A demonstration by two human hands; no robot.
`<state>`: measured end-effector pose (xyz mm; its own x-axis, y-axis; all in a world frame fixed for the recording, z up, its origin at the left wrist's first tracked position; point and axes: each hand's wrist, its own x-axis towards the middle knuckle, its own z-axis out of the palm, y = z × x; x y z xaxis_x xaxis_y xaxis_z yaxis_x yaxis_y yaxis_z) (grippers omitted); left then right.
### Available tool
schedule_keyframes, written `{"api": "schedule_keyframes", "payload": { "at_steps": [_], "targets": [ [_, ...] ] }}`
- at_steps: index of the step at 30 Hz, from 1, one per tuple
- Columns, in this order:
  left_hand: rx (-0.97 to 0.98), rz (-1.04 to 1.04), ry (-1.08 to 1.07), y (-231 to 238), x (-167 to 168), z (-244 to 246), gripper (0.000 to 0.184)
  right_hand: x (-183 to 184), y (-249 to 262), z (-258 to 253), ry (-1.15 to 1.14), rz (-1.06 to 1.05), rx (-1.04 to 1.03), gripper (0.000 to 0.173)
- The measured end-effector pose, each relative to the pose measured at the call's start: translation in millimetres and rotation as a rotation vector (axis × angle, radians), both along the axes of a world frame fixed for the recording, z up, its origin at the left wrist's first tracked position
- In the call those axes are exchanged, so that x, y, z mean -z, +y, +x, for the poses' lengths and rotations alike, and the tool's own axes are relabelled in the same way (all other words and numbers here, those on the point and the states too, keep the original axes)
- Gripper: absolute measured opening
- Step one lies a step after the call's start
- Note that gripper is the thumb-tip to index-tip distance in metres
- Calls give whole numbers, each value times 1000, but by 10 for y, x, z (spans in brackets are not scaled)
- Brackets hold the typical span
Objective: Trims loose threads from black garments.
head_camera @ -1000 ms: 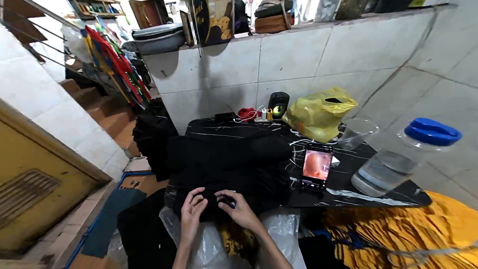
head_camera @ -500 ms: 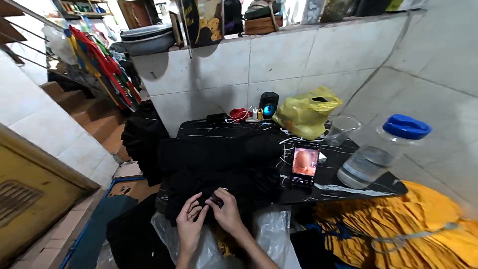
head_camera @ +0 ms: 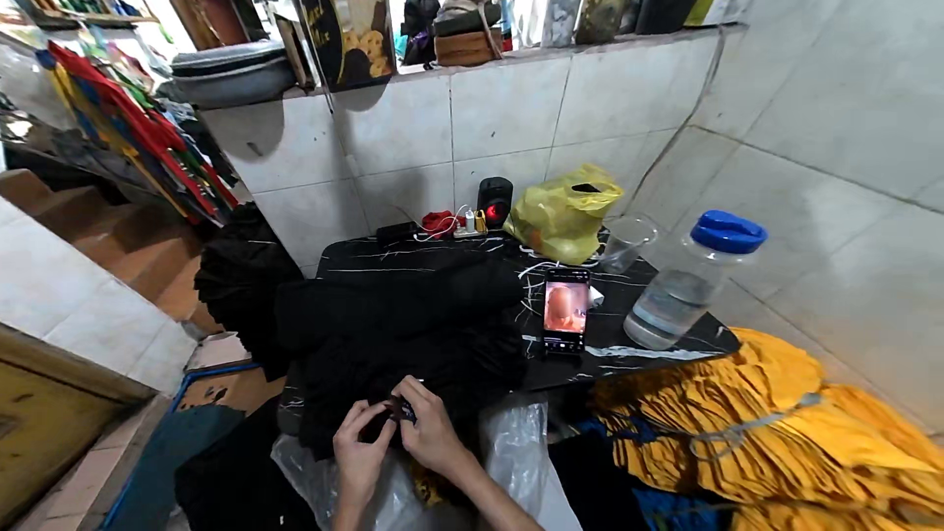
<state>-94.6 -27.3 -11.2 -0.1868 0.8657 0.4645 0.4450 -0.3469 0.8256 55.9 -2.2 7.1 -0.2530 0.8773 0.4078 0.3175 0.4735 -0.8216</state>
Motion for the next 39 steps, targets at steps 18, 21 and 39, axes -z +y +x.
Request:
{"api": "schedule_keyframes", "payload": {
  "at_steps": [18, 21, 39],
  "targets": [
    [-15, -81, -196, -50, -221, -104, 3, -25, -43, 249, -284, -185, -77, 52],
    [12, -59, -175, -82, -219, -79, 4, -41, -43, 209, -309, -193, -125, 49],
    [23, -75, -331, -94, -313, -113, 11, 143, -78, -128, -43, -104, 35, 44]
  ]
}}
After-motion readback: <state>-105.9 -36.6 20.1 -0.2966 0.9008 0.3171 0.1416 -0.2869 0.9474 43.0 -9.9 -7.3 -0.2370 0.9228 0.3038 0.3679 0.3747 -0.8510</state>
